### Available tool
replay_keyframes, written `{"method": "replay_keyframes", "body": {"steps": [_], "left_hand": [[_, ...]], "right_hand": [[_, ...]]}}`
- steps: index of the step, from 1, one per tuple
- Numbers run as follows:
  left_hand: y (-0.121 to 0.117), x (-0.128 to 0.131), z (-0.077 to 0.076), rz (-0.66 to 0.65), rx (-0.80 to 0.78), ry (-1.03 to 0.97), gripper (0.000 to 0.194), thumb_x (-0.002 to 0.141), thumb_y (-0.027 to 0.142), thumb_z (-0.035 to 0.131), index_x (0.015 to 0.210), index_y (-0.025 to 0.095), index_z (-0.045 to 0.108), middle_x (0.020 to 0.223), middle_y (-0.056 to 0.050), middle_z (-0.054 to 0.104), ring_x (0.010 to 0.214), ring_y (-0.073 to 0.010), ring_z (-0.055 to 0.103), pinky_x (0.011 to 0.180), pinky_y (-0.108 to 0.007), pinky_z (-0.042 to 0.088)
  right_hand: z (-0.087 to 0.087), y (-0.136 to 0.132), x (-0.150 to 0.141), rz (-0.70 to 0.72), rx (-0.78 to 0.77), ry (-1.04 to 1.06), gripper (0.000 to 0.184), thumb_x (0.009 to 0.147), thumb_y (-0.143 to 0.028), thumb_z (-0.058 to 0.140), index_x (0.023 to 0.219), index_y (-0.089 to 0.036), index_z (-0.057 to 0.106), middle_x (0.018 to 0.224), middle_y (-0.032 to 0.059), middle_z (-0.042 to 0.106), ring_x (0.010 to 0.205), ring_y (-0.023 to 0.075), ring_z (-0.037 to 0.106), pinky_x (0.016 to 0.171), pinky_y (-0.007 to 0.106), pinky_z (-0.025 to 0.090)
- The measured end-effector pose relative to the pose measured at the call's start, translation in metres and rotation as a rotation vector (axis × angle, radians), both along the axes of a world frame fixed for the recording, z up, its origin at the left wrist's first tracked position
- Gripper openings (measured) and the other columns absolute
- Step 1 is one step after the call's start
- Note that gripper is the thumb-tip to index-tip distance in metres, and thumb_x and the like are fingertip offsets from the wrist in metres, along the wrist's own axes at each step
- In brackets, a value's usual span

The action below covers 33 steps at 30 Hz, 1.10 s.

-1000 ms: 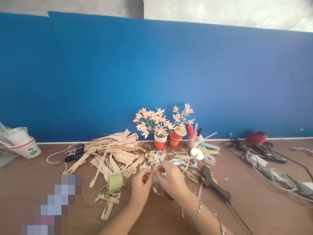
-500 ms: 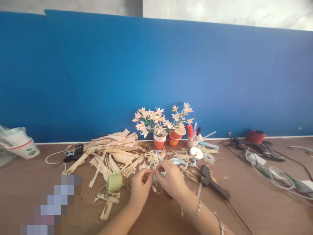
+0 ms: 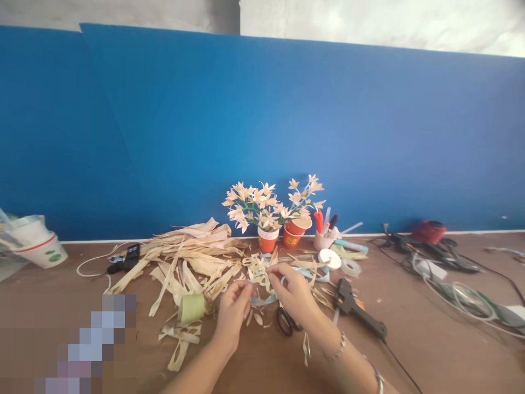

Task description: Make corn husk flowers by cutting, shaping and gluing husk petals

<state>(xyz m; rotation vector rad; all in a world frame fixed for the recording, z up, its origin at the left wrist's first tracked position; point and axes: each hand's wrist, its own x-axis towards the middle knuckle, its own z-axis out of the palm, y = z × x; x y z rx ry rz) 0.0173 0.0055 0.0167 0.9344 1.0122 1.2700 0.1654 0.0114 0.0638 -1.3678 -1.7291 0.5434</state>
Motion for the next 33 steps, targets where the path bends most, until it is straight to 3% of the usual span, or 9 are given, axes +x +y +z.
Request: {"method": "replay_keyframes", "body": {"steps": [7, 10, 13, 18, 27, 31, 33], "left_hand": [[0.000, 0.000, -0.004, -0.043, 0.014, -0.012, 0.032, 0.073, 0.047, 0.062, 0.072, 0.015, 0.053, 0.061, 0.005, 0.050, 0.037, -0.0001, 0.026, 0.036, -0.016, 0.017], [-0.001, 0.001, -0.003, -0.039, 0.025, 0.008, 0.032, 0.074, 0.048, 0.061, 0.073, 0.016, 0.053, 0.058, 0.007, 0.048, 0.037, -0.0013, 0.026, 0.036, -0.016, 0.018], [-0.003, 0.002, -0.002, -0.023, 0.042, 0.031, 0.032, 0.073, 0.048, 0.061, 0.073, 0.017, 0.052, 0.053, 0.008, 0.045, 0.037, -0.0025, 0.027, 0.036, -0.016, 0.020], [-0.004, 0.002, -0.002, 0.005, 0.078, 0.091, 0.030, 0.075, 0.046, 0.060, 0.074, 0.017, 0.054, 0.050, 0.009, 0.042, 0.037, -0.0040, 0.029, 0.036, -0.017, 0.022], [-0.005, -0.001, -0.005, 0.087, 0.276, 0.289, 0.024, 0.078, 0.036, 0.058, 0.093, 0.018, 0.056, 0.061, 0.002, 0.057, 0.050, -0.0113, 0.052, 0.047, -0.020, 0.041], [-0.008, -0.003, -0.009, 0.165, 0.369, 0.472, 0.020, 0.080, 0.032, 0.058, 0.093, 0.018, 0.061, 0.080, -0.005, 0.066, 0.052, -0.0121, 0.055, 0.050, -0.023, 0.044], [-0.010, -0.003, -0.010, 0.178, 0.414, 0.559, 0.017, 0.081, 0.030, 0.056, 0.092, 0.019, 0.064, 0.079, -0.005, 0.068, 0.053, -0.0132, 0.056, 0.054, -0.024, 0.046]], "right_hand": [[0.008, -0.005, -0.004, 0.058, -0.033, 0.008, 0.018, 0.079, -0.020, 0.050, 0.090, -0.018, 0.064, 0.081, 0.0042, 0.066, 0.073, 0.0171, 0.060, 0.065, 0.027, 0.045], [0.008, -0.007, -0.006, 0.029, -0.007, 0.006, 0.018, 0.076, -0.019, 0.051, 0.090, -0.017, 0.061, 0.080, 0.0036, 0.063, 0.074, 0.0173, 0.058, 0.066, 0.028, 0.045], [0.008, -0.009, -0.008, -0.026, 0.003, -0.033, 0.006, 0.075, -0.023, 0.054, 0.078, -0.018, 0.056, 0.074, 0.0014, 0.060, 0.069, 0.0163, 0.055, 0.063, 0.027, 0.043], [0.006, -0.010, -0.012, -0.083, -0.025, -0.085, 0.010, 0.075, -0.027, 0.055, 0.071, -0.019, 0.052, 0.066, -0.0006, 0.056, 0.062, 0.0144, 0.051, 0.057, 0.025, 0.039], [0.003, -0.011, -0.015, -0.051, -0.022, -0.072, 0.009, 0.074, -0.018, 0.052, 0.066, -0.018, 0.055, 0.066, 0.0003, 0.058, 0.064, 0.0147, 0.053, 0.060, 0.024, 0.040], [0.002, -0.011, -0.016, -0.069, -0.042, -0.087, 0.009, 0.073, -0.019, 0.052, 0.065, -0.018, 0.054, 0.064, 0.0001, 0.057, 0.062, 0.0145, 0.053, 0.059, 0.024, 0.040], [0.002, -0.011, -0.016, -0.073, -0.042, -0.103, 0.008, 0.073, -0.018, 0.052, 0.065, -0.018, 0.054, 0.064, 0.0003, 0.058, 0.062, 0.0148, 0.053, 0.059, 0.024, 0.040]]}}
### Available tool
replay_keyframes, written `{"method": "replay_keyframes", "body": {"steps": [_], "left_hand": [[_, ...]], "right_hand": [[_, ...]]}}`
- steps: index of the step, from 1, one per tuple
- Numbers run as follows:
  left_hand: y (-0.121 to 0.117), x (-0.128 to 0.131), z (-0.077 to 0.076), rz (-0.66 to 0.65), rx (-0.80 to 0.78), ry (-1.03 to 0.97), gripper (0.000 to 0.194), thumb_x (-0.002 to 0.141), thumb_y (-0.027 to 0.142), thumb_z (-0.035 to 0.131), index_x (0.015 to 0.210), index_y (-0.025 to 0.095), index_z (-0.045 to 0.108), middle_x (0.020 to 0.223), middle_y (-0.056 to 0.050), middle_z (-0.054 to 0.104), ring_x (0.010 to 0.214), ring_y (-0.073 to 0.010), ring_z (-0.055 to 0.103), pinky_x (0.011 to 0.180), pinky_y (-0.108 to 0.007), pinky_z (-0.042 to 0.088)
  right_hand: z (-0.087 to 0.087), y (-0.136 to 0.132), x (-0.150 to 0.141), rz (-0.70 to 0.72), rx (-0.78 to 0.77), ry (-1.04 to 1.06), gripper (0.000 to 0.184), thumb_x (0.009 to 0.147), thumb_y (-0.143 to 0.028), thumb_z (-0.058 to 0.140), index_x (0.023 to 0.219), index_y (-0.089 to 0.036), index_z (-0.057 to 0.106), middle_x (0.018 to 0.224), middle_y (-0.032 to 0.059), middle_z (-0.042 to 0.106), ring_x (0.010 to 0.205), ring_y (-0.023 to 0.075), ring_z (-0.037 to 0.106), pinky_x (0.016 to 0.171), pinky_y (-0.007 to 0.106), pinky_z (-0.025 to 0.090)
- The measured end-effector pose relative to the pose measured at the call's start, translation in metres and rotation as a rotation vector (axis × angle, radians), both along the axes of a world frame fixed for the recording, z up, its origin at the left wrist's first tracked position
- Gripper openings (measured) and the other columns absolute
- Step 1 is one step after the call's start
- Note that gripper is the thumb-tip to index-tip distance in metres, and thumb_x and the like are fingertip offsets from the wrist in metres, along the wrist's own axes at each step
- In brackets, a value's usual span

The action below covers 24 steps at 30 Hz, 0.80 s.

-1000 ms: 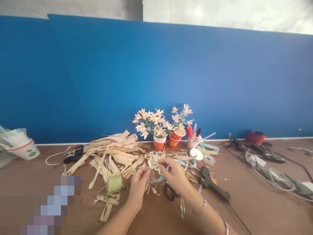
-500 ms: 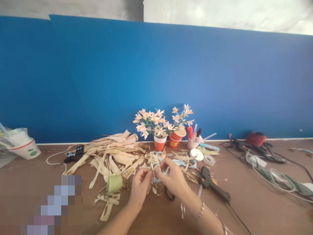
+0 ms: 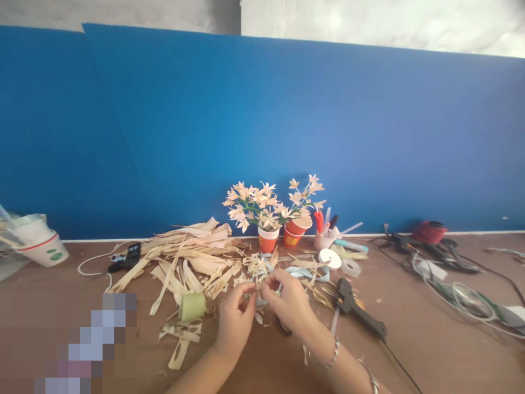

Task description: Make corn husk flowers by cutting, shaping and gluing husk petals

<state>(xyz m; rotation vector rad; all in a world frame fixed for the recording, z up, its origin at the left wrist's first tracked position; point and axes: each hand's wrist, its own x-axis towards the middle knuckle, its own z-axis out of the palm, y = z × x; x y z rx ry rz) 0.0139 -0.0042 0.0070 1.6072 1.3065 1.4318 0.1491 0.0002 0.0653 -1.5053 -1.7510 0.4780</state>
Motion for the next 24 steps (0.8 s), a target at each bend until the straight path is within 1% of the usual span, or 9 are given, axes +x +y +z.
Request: {"method": "replay_keyframes", "body": {"steps": [3, 7, 11, 15, 17, 19, 20, 21, 24], "left_hand": [[-0.0017, 0.0001, 0.0013, 0.011, 0.050, 0.060, 0.016, 0.080, 0.028, 0.057, 0.090, 0.020, 0.067, 0.074, -0.004, 0.069, 0.056, -0.0155, 0.058, 0.059, -0.026, 0.048], [-0.0011, -0.0001, 0.0027, 0.021, 0.076, 0.072, 0.014, 0.080, 0.028, 0.058, 0.086, 0.020, 0.068, 0.075, -0.005, 0.070, 0.062, -0.0180, 0.061, 0.063, -0.028, 0.049], [0.0001, -0.0006, 0.0026, 0.008, 0.073, 0.088, 0.014, 0.080, 0.026, 0.056, 0.086, 0.019, 0.066, 0.075, -0.005, 0.070, 0.062, -0.0175, 0.061, 0.063, -0.027, 0.049], [0.0000, -0.0002, 0.0037, 0.010, 0.056, 0.092, 0.012, 0.080, 0.025, 0.056, 0.083, 0.019, 0.066, 0.070, -0.003, 0.068, 0.057, -0.0156, 0.058, 0.059, -0.026, 0.047], [0.0003, 0.0000, 0.0040, 0.012, 0.032, 0.058, 0.012, 0.080, 0.026, 0.056, 0.083, 0.019, 0.065, 0.070, -0.003, 0.068, 0.056, -0.0153, 0.057, 0.057, -0.025, 0.047], [0.0009, -0.0001, 0.0033, 0.017, 0.009, 0.007, 0.013, 0.079, 0.027, 0.057, 0.084, 0.018, 0.065, 0.071, -0.004, 0.068, 0.058, -0.0160, 0.058, 0.057, -0.026, 0.047], [0.0013, -0.0002, 0.0026, 0.019, 0.000, -0.015, 0.013, 0.079, 0.028, 0.057, 0.084, 0.018, 0.064, 0.072, -0.004, 0.068, 0.060, -0.0166, 0.059, 0.057, -0.026, 0.048], [0.0018, -0.0003, 0.0017, 0.021, -0.006, -0.033, 0.014, 0.079, 0.029, 0.058, 0.084, 0.018, 0.064, 0.072, -0.005, 0.068, 0.061, -0.0171, 0.060, 0.058, -0.026, 0.048], [0.0031, -0.0005, -0.0019, 0.016, -0.012, -0.063, 0.015, 0.078, 0.030, 0.059, 0.084, 0.018, 0.064, 0.074, -0.005, 0.069, 0.065, -0.0178, 0.062, 0.060, -0.026, 0.049]], "right_hand": [[-0.0007, -0.0003, 0.0003, -0.003, 0.022, -0.037, 0.008, 0.073, -0.017, 0.052, 0.065, -0.018, 0.054, 0.065, 0.0006, 0.058, 0.062, 0.0151, 0.053, 0.059, 0.024, 0.040], [-0.0019, -0.0003, 0.0004, 0.030, 0.064, -0.064, 0.009, 0.072, -0.016, 0.053, 0.064, -0.019, 0.053, 0.065, 0.0005, 0.058, 0.063, 0.0151, 0.053, 0.059, 0.024, 0.040], [-0.0019, -0.0005, 0.0001, 0.061, 0.088, -0.057, 0.011, 0.073, -0.015, 0.052, 0.063, -0.019, 0.052, 0.064, 0.0000, 0.057, 0.063, 0.0146, 0.053, 0.059, 0.023, 0.041], [0.0011, -0.0013, 0.0008, 0.100, 0.074, -0.018, 0.011, 0.075, -0.017, 0.054, 0.064, -0.018, 0.053, 0.067, 0.0007, 0.059, 0.065, 0.0149, 0.055, 0.061, 0.024, 0.041], [0.0032, -0.0011, 0.0018, 0.098, 0.059, 0.046, 0.008, 0.078, -0.022, 0.053, 0.072, -0.018, 0.057, 0.070, 0.0012, 0.061, 0.066, 0.0151, 0.056, 0.061, 0.025, 0.042], [0.0045, 0.0000, 0.0030, 0.072, 0.038, 0.127, 0.012, 0.082, -0.026, 0.051, 0.085, -0.018, 0.059, 0.072, 0.0017, 0.063, 0.065, 0.0150, 0.057, 0.060, 0.024, 0.043], [0.0047, 0.0007, 0.0036, 0.060, 0.019, 0.156, 0.014, 0.083, -0.027, 0.050, 0.088, -0.017, 0.059, 0.073, 0.0018, 0.064, 0.065, 0.0150, 0.057, 0.059, 0.024, 0.044], [0.0046, 0.0014, 0.0041, 0.055, -0.001, 0.169, 0.015, 0.082, -0.027, 0.050, 0.087, -0.017, 0.060, 0.072, 0.0019, 0.064, 0.064, 0.0151, 0.057, 0.058, 0.024, 0.043], [0.0035, 0.0030, 0.0048, 0.076, -0.053, 0.161, 0.012, 0.078, -0.024, 0.052, 0.074, -0.017, 0.062, 0.068, 0.0010, 0.063, 0.064, 0.0152, 0.056, 0.058, 0.024, 0.043]]}}
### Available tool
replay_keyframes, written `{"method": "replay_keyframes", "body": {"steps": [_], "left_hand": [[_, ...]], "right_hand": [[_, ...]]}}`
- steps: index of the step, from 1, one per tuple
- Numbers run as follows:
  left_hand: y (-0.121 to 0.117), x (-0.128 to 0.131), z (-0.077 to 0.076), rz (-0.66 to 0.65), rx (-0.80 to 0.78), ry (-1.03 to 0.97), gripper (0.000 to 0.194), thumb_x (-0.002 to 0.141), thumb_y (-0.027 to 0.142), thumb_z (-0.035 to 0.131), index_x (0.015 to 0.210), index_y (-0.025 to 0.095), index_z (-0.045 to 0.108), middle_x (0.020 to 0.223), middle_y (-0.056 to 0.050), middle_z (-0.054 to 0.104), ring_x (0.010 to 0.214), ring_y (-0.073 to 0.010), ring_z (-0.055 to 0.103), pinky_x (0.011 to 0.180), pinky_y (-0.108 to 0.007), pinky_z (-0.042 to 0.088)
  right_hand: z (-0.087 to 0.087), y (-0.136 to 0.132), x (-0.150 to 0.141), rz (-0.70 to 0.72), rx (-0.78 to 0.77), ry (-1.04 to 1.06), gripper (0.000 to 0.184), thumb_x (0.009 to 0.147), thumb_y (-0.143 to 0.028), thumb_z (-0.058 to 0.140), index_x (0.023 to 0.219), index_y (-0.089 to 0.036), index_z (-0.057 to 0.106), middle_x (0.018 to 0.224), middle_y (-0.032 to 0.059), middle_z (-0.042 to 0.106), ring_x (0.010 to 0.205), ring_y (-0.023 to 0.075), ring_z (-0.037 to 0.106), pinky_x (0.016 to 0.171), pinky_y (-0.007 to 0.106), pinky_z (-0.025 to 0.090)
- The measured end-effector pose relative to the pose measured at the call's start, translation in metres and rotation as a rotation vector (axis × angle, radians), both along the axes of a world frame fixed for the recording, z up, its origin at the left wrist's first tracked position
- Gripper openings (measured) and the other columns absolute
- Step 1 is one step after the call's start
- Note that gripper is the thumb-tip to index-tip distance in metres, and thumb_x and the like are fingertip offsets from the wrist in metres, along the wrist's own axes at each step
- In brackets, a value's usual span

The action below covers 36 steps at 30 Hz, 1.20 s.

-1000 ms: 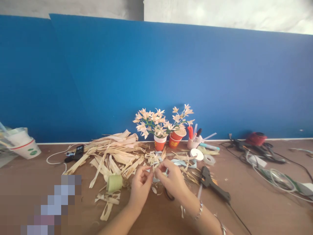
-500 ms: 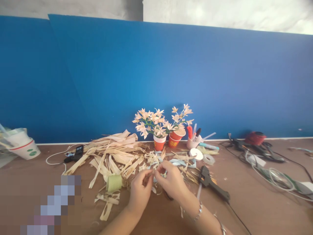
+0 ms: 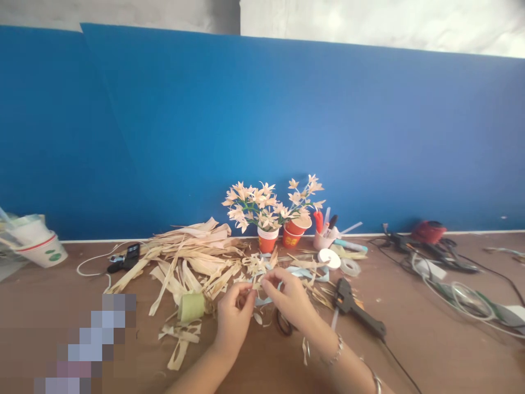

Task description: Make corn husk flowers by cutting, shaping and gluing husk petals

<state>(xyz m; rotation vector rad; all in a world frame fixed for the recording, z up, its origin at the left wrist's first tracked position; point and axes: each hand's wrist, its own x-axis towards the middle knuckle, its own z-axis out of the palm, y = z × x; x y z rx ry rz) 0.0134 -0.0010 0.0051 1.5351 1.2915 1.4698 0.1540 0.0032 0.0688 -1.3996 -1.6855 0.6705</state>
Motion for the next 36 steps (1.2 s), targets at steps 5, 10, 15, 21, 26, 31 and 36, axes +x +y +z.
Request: {"method": "replay_keyframes", "body": {"steps": [5, 10, 15, 21, 26, 31, 36], "left_hand": [[0.002, 0.001, -0.003, -0.061, -0.016, -0.053, 0.015, 0.078, 0.031, 0.059, 0.083, 0.018, 0.063, 0.075, -0.004, 0.069, 0.067, -0.0172, 0.063, 0.062, -0.026, 0.050], [0.002, 0.002, 0.003, -0.126, -0.063, -0.125, 0.014, 0.078, 0.030, 0.059, 0.080, 0.017, 0.061, 0.068, -0.002, 0.065, 0.062, -0.0150, 0.059, 0.059, -0.025, 0.048], [0.001, 0.004, 0.010, -0.147, -0.099, -0.211, 0.013, 0.074, 0.029, 0.062, 0.076, 0.017, 0.060, 0.062, 0.001, 0.060, 0.058, -0.0130, 0.055, 0.056, -0.023, 0.045], [0.000, 0.004, 0.012, -0.163, -0.150, -0.243, 0.014, 0.072, 0.030, 0.063, 0.073, 0.017, 0.059, 0.057, 0.003, 0.055, 0.053, -0.0108, 0.050, 0.052, -0.021, 0.041], [0.000, 0.003, 0.012, -0.176, -0.166, -0.275, 0.013, 0.072, 0.028, 0.064, 0.073, 0.017, 0.059, 0.057, 0.004, 0.054, 0.053, -0.0106, 0.049, 0.052, -0.021, 0.040], [-0.002, 0.004, 0.016, -0.189, -0.176, -0.308, 0.011, 0.071, 0.027, 0.065, 0.072, 0.016, 0.060, 0.058, 0.004, 0.055, 0.055, -0.0103, 0.049, 0.053, -0.021, 0.040], [-0.002, 0.005, 0.016, -0.181, -0.193, -0.303, 0.011, 0.070, 0.026, 0.065, 0.071, 0.016, 0.060, 0.056, 0.004, 0.053, 0.053, -0.0095, 0.046, 0.051, -0.020, 0.037]], "right_hand": [[0.000, 0.000, -0.001, 0.052, 0.013, 0.018, 0.012, 0.078, -0.020, 0.051, 0.071, -0.017, 0.062, 0.068, 0.0005, 0.061, 0.065, 0.0145, 0.056, 0.060, 0.024, 0.042], [0.002, 0.000, 0.000, 0.091, 0.057, 0.037, 0.013, 0.080, -0.021, 0.051, 0.072, -0.018, 0.061, 0.071, 0.0011, 0.062, 0.067, 0.0145, 0.055, 0.063, 0.025, 0.042], [0.002, 0.000, 0.001, 0.104, 0.059, 0.060, 0.013, 0.081, -0.020, 0.051, 0.073, -0.018, 0.060, 0.072, 0.0007, 0.062, 0.068, 0.0142, 0.055, 0.064, 0.024, 0.042], [0.002, 0.000, 0.001, 0.098, 0.052, 0.101, 0.012, 0.081, -0.020, 0.051, 0.072, -0.018, 0.059, 0.071, 0.0005, 0.060, 0.068, 0.0144, 0.054, 0.064, 0.024, 0.041], [0.002, 0.000, 0.001, 0.094, 0.039, 0.109, 0.012, 0.081, -0.022, 0.052, 0.071, -0.018, 0.058, 0.071, 0.0008, 0.060, 0.069, 0.0148, 0.054, 0.064, 0.024, 0.041], [0.002, 0.000, 0.000, 0.097, 0.038, 0.113, 0.013, 0.081, -0.022, 0.051, 0.071, -0.017, 0.058, 0.071, 0.0011, 0.059, 0.068, 0.0150, 0.054, 0.064, 0.025, 0.041], [0.002, 0.000, 0.001, 0.092, 0.039, 0.112, 0.013, 0.081, -0.023, 0.052, 0.071, -0.017, 0.058, 0.071, 0.0011, 0.059, 0.068, 0.0150, 0.054, 0.064, 0.025, 0.041]]}}
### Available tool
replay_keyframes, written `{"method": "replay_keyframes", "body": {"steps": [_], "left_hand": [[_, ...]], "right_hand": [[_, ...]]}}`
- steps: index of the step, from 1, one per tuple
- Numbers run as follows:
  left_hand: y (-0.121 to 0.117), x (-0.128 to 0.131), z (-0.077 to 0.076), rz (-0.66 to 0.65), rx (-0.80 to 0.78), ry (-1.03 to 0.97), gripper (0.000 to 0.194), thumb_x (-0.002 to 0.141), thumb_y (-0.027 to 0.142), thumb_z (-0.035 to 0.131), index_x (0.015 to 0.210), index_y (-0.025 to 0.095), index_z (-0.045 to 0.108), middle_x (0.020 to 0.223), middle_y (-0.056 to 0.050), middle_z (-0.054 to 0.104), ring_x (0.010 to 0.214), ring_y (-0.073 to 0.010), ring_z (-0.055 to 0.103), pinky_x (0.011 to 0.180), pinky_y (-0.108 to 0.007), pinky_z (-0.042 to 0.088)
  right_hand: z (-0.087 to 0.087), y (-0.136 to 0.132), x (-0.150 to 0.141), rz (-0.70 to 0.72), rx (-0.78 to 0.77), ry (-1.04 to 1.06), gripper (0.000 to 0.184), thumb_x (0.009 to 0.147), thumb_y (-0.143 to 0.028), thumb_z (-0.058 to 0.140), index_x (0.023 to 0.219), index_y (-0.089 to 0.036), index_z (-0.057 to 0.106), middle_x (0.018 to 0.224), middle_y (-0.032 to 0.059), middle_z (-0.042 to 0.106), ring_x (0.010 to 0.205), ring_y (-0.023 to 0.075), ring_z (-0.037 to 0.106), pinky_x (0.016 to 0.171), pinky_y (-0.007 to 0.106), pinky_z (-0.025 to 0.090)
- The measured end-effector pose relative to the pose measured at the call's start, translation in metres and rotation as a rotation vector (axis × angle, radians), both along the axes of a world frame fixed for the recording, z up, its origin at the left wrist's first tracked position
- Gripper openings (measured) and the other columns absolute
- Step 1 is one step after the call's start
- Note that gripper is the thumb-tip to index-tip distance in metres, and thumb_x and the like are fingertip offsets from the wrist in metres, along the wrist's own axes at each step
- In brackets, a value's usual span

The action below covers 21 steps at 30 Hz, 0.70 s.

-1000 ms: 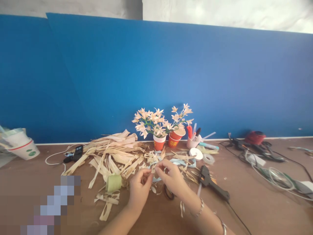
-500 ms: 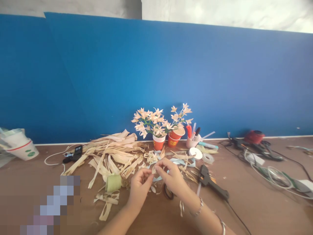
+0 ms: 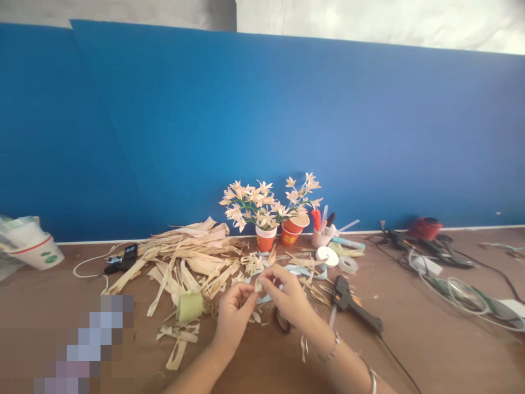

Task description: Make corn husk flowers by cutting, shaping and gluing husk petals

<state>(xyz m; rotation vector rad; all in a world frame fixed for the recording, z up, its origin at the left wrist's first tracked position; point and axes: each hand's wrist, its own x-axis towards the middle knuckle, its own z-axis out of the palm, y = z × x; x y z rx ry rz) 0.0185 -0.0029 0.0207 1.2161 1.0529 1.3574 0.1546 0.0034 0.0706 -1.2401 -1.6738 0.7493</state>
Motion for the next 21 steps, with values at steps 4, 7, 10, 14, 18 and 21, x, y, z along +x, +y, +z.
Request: {"method": "replay_keyframes", "body": {"steps": [4, 7, 10, 14, 18, 21], "left_hand": [[0.0003, -0.0006, -0.0012, -0.010, -0.004, 0.003, 0.012, 0.071, 0.027, 0.064, 0.071, 0.016, 0.059, 0.056, 0.004, 0.051, 0.053, -0.0099, 0.045, 0.051, -0.021, 0.037], [0.0002, -0.0006, -0.0006, -0.011, -0.003, 0.013, 0.014, 0.071, 0.028, 0.064, 0.071, 0.015, 0.059, 0.055, 0.004, 0.050, 0.052, -0.0095, 0.043, 0.050, -0.021, 0.036], [0.0000, -0.0001, 0.0005, -0.006, -0.002, 0.009, 0.014, 0.070, 0.028, 0.065, 0.070, 0.015, 0.059, 0.056, 0.004, 0.050, 0.052, -0.0094, 0.044, 0.051, -0.021, 0.036], [0.0001, 0.0008, 0.0000, -0.009, -0.018, -0.039, 0.017, 0.068, 0.029, 0.068, 0.074, 0.016, 0.058, 0.059, 0.003, 0.052, 0.053, -0.0094, 0.046, 0.051, -0.021, 0.038], [0.0004, 0.0015, -0.0014, -0.047, -0.066, -0.105, 0.024, 0.069, 0.034, 0.068, 0.082, 0.017, 0.057, 0.066, 0.001, 0.057, 0.050, -0.0083, 0.047, 0.045, -0.019, 0.037], [0.0009, 0.0018, -0.0020, -0.071, -0.097, -0.122, 0.026, 0.070, 0.039, 0.066, 0.078, 0.017, 0.055, 0.064, 0.001, 0.058, 0.042, -0.0063, 0.043, 0.039, -0.018, 0.034]], "right_hand": [[0.0002, -0.0002, 0.0000, 0.001, 0.000, 0.005, 0.012, 0.081, -0.022, 0.052, 0.071, -0.017, 0.058, 0.071, 0.0009, 0.060, 0.068, 0.0148, 0.054, 0.065, 0.025, 0.042], [0.0005, 0.0001, -0.0006, 0.001, 0.009, 0.008, 0.012, 0.081, -0.021, 0.052, 0.071, -0.017, 0.058, 0.071, 0.0006, 0.059, 0.069, 0.0147, 0.054, 0.065, 0.025, 0.042], [0.0004, 0.0002, -0.0008, 0.001, 0.010, 0.009, 0.012, 0.080, -0.021, 0.052, 0.071, -0.017, 0.058, 0.070, 0.0006, 0.060, 0.069, 0.0147, 0.054, 0.066, 0.025, 0.042], [0.0012, 0.0001, 0.0005, 0.008, -0.012, 0.009, 0.012, 0.080, -0.022, 0.052, 0.072, -0.017, 0.059, 0.071, 0.0008, 0.060, 0.068, 0.0147, 0.055, 0.064, 0.025, 0.042], [0.0043, 0.0010, 0.0031, 0.000, -0.024, -0.006, 0.013, 0.080, -0.022, 0.053, 0.072, -0.018, 0.061, 0.071, 0.0010, 0.061, 0.068, 0.0149, 0.056, 0.064, 0.025, 0.042], [0.0058, 0.0011, 0.0043, -0.004, -0.034, -0.013, 0.012, 0.080, -0.022, 0.054, 0.072, -0.018, 0.061, 0.070, 0.0007, 0.062, 0.068, 0.0150, 0.056, 0.064, 0.025, 0.042]]}}
